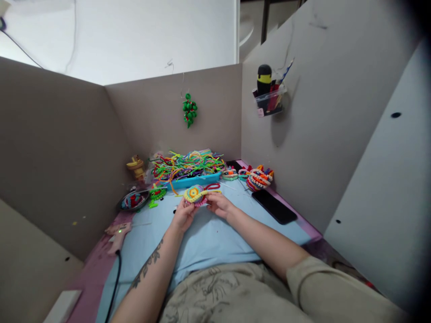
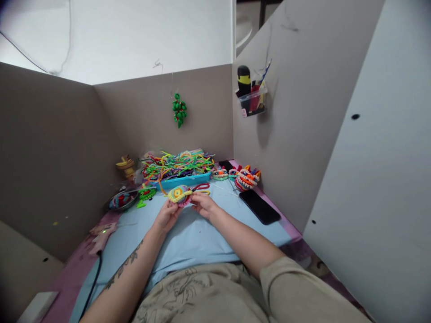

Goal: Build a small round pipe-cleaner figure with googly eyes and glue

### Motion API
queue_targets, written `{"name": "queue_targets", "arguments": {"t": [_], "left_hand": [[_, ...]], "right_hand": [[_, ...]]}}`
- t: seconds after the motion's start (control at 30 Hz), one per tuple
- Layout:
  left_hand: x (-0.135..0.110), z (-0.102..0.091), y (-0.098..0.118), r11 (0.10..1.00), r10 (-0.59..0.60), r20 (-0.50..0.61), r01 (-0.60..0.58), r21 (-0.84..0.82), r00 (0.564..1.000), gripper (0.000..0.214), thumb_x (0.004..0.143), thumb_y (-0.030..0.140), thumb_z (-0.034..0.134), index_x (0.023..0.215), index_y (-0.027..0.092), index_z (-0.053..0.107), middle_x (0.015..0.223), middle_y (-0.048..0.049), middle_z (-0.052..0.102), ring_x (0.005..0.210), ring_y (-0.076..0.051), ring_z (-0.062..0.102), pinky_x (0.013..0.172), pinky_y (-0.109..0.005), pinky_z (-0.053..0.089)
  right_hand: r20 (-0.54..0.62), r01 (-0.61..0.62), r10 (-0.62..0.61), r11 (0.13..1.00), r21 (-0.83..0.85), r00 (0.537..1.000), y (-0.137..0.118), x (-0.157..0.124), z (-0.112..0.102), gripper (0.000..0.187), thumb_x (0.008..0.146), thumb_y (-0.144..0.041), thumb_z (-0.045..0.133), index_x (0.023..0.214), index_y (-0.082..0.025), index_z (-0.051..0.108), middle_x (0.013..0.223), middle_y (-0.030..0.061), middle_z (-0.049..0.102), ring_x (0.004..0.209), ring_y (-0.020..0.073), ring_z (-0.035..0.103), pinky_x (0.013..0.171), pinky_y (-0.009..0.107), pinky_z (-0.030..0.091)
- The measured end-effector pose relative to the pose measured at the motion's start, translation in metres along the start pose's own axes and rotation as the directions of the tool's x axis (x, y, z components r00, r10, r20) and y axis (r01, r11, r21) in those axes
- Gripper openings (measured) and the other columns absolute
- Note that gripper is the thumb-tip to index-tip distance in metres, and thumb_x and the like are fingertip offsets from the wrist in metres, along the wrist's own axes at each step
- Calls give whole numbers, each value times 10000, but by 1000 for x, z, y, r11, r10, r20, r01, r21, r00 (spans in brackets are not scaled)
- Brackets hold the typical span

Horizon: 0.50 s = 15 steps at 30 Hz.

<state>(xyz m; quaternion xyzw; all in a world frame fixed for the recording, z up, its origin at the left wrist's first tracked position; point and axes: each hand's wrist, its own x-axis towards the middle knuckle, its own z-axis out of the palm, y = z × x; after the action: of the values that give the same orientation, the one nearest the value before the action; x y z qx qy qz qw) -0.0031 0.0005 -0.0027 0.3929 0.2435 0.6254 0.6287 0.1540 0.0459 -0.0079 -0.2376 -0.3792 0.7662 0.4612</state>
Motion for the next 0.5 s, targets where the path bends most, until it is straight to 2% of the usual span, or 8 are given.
{"name": "queue_targets", "arguments": {"t": [0.13,0.5], "left_hand": [[-1,1,1,1000,-12,22,13,-19,1000,561,647,41,681,1159,194,508,1088,-52,625,950,-166,603,817,-241,482],[0,-1,1,1000,-13,34,14,-21,999,592,659,55,681,1199,203,489,1107,-53,618,953,-161,600,824,-237,480]], "right_hand": [[37,-31,28,997,67,999,0,-1,0,232,578,-175,683,803,-173,625,692,-11,625,628,112,548,517,211,350],[21,-99,98,990,97,995,-1,-2,2,180,606,-155,666,777,-176,614,670,-17,622,588,107,547,479,207,337]]}}
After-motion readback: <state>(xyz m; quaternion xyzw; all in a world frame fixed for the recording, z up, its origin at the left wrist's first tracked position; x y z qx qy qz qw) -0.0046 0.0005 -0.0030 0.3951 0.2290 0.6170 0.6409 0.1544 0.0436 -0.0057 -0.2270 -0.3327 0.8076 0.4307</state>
